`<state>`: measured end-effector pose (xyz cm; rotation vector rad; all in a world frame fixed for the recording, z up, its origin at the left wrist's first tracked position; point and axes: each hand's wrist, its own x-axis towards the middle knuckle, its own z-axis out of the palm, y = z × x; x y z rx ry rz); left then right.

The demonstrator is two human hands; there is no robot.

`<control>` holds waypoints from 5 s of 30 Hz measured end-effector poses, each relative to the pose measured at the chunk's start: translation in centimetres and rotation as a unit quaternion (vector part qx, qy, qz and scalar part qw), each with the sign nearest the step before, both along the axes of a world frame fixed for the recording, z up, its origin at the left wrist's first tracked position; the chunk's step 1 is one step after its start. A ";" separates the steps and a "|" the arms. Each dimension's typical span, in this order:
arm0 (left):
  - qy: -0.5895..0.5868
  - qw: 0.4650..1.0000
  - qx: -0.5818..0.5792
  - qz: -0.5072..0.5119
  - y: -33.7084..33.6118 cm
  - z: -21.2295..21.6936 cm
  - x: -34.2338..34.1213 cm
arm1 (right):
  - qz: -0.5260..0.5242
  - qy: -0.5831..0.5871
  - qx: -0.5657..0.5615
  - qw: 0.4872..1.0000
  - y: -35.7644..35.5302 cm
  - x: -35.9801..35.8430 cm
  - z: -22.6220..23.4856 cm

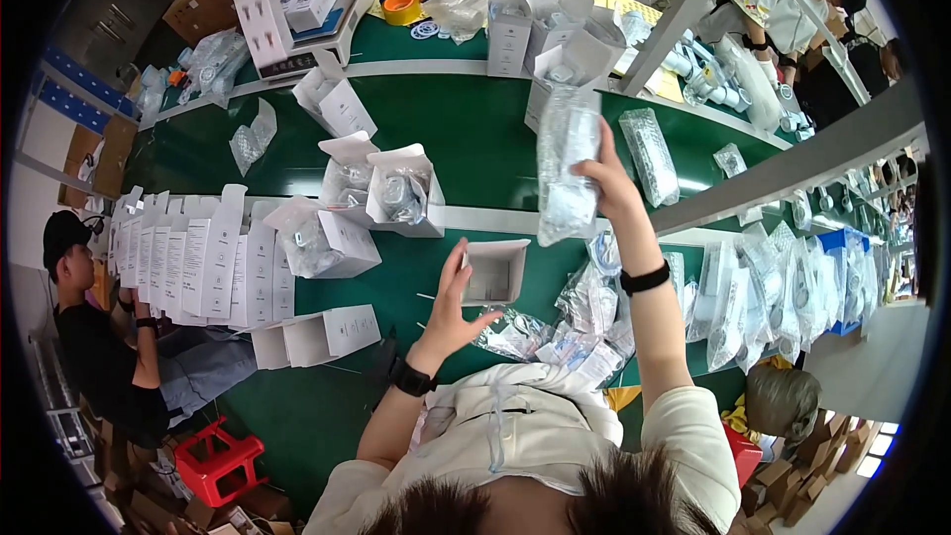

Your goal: Packing electronic components into cardboard boxes on an assembly line.

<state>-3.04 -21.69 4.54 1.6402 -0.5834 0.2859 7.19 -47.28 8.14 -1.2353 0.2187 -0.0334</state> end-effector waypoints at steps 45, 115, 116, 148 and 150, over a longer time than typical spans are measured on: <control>0.133 0.978 0.109 0.115 1.2 2.6 1.1 | 0.288 -0.246 -0.400 0.835 7.1 -17.0 -4.8; -0.182 0.929 0.298 0.126 1.6 3.1 -1.6 | -0.114 -0.242 -0.646 0.715 4.7 8.9 -4.9; -0.116 0.964 0.224 0.082 2.1 2.9 -1.1 | -0.084 -0.107 -0.676 0.724 6.7 9.9 -6.2; 0.110 0.984 0.072 0.121 -3.0 -3.7 -0.7 | -0.075 -0.267 -0.587 0.760 7.7 -12.6 0.5; 0.117 0.987 0.072 0.084 -1.6 -3.0 -0.5 | -0.112 -0.193 -0.555 0.802 3.9 -12.9 -2.0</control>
